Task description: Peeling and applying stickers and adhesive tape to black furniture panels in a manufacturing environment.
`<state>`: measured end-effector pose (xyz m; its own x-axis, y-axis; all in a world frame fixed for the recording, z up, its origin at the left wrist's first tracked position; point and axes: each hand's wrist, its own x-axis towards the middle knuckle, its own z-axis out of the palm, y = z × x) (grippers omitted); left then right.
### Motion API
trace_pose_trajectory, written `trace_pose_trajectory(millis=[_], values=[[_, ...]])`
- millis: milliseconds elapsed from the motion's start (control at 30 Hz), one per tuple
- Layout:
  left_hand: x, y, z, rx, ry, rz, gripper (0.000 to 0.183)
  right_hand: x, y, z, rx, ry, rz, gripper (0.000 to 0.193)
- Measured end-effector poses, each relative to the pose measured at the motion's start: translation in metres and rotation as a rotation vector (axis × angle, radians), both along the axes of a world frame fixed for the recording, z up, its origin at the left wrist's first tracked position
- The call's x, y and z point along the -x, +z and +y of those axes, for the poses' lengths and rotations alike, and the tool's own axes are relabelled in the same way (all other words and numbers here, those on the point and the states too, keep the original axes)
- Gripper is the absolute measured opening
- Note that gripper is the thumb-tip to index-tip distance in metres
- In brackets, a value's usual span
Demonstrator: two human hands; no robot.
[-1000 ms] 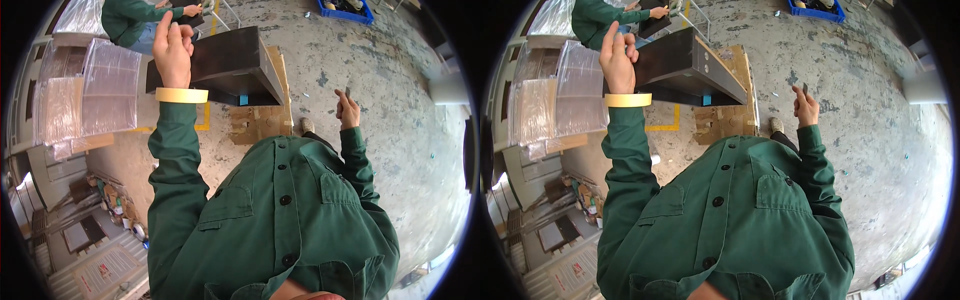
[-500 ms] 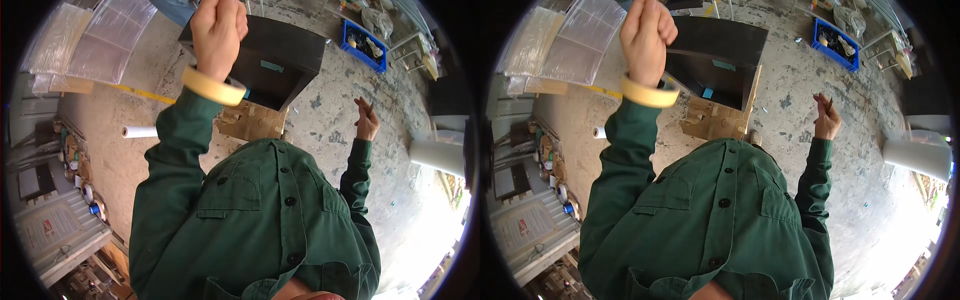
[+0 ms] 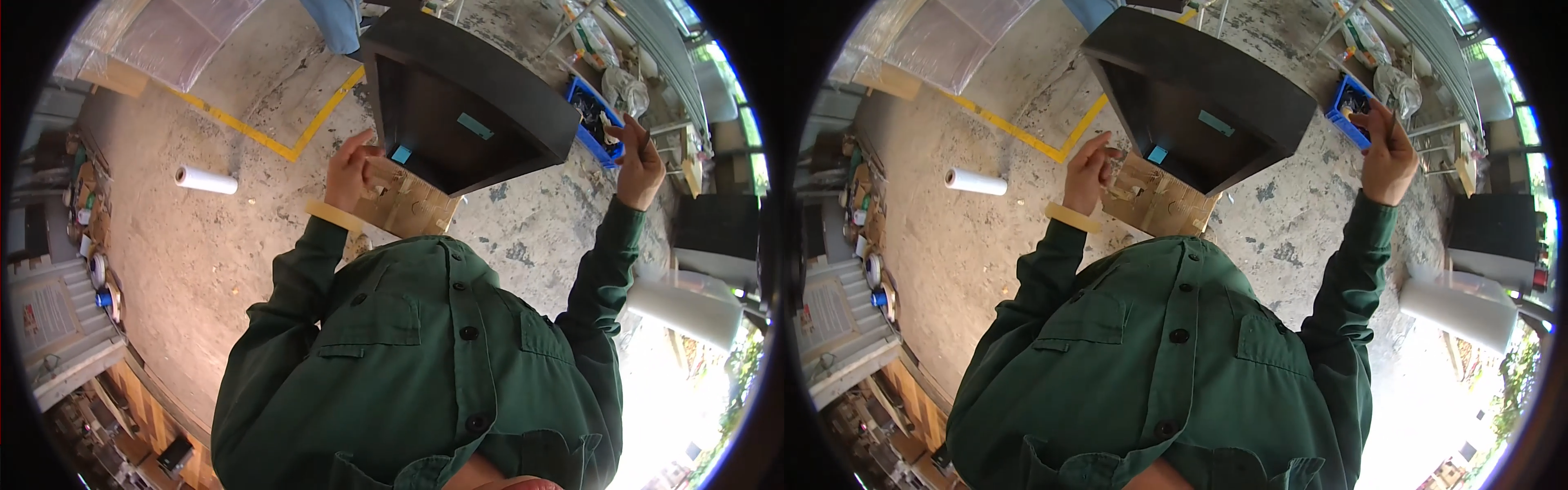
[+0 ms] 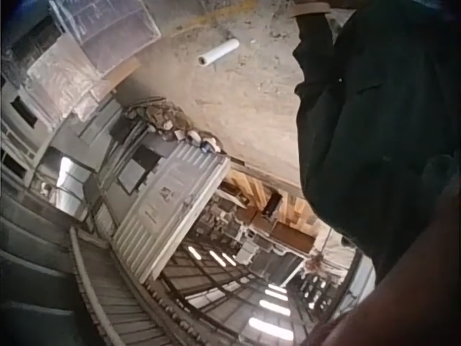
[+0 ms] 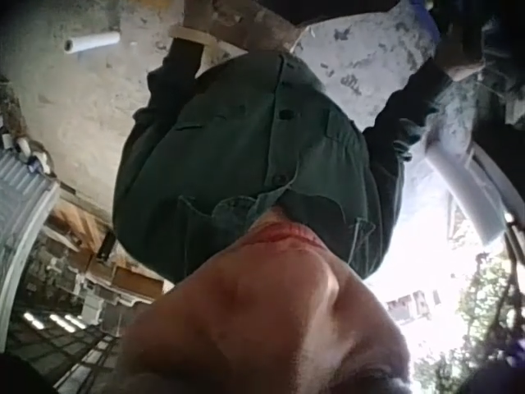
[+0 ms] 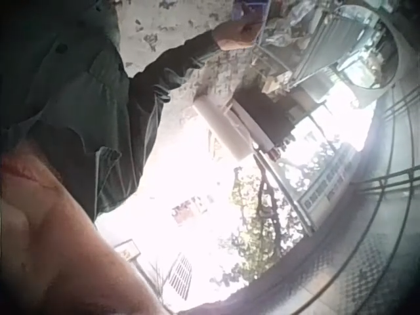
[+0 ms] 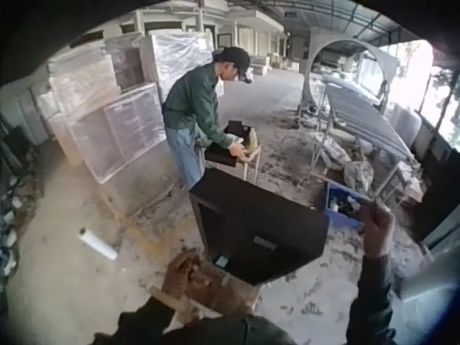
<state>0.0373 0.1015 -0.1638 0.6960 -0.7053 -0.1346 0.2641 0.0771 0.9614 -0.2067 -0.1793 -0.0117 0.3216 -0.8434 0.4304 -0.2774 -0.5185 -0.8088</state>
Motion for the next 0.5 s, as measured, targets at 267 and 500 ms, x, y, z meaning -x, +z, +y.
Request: trace_pose_trajectory(millis=[267, 500], values=[[-0.066, -0.033, -0.02, -0.267, 0.224, -0.634, 0.049, -0.001, 0.002, 0.008, 0.087, -0.058, 0.028, 0.019], [-0.079, -0.046, -0.061, -0.532, -0.03, -1.236, 0.063, -0.008, 0.011, 0.018, 0.16, 0.048, 0.057, 0.027]])
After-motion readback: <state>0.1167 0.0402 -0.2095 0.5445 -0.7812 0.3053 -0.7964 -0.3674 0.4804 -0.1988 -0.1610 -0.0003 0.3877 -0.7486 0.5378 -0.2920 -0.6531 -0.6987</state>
